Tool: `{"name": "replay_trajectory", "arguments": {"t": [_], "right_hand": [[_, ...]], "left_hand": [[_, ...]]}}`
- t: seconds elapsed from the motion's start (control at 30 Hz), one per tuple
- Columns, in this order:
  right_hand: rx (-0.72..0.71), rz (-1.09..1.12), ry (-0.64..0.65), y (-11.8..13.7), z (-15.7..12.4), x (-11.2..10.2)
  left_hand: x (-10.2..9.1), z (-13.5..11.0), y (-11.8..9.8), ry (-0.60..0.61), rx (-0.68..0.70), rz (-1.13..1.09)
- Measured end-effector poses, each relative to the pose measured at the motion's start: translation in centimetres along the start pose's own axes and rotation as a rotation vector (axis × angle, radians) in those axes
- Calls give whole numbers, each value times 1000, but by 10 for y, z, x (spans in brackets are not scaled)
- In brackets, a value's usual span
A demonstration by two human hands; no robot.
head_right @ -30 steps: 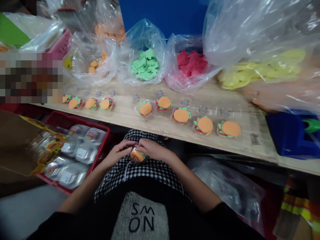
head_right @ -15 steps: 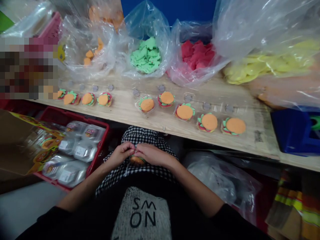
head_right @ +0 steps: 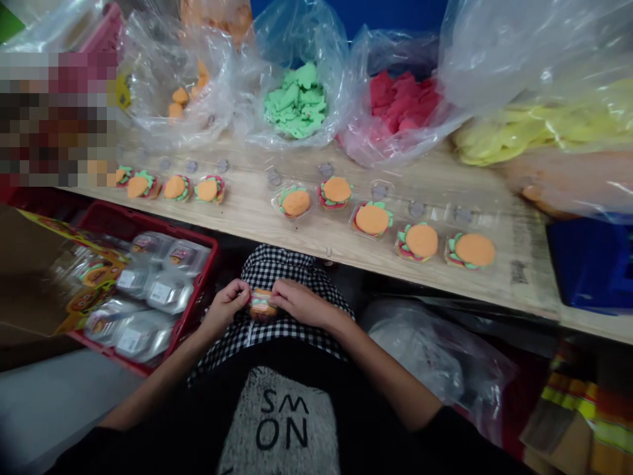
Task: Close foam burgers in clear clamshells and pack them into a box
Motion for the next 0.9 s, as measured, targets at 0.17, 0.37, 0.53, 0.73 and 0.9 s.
{"name": "replay_trajectory", "arguments": {"t": [0.17,0.37,0.53,0.73,0.9], "right_hand": [[61,205,-36,-24,3,5],[117,419,-101,-28,15,-10],[180,626,-63,-15,24,-23],[231,736,-29,-13,26,-22],[256,776,-151,-20,15,-26]], "left_hand": [[8,13,17,1,-48,-68],[8,21,-10,99,67,-101],[13,13,-42,188,116,-264],[22,12,-32,227,-71,-355],[11,19,-18,8,-160,-624]]}}
Point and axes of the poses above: each hand's wrist, its own z-axis towards the middle knuckle, its own x-axis out of the palm, y = z × x, the point moved 9 cm from there along z, towards the middle knuckle, and after that the axes turned 2 degrees about x, right-handed, at the moved point
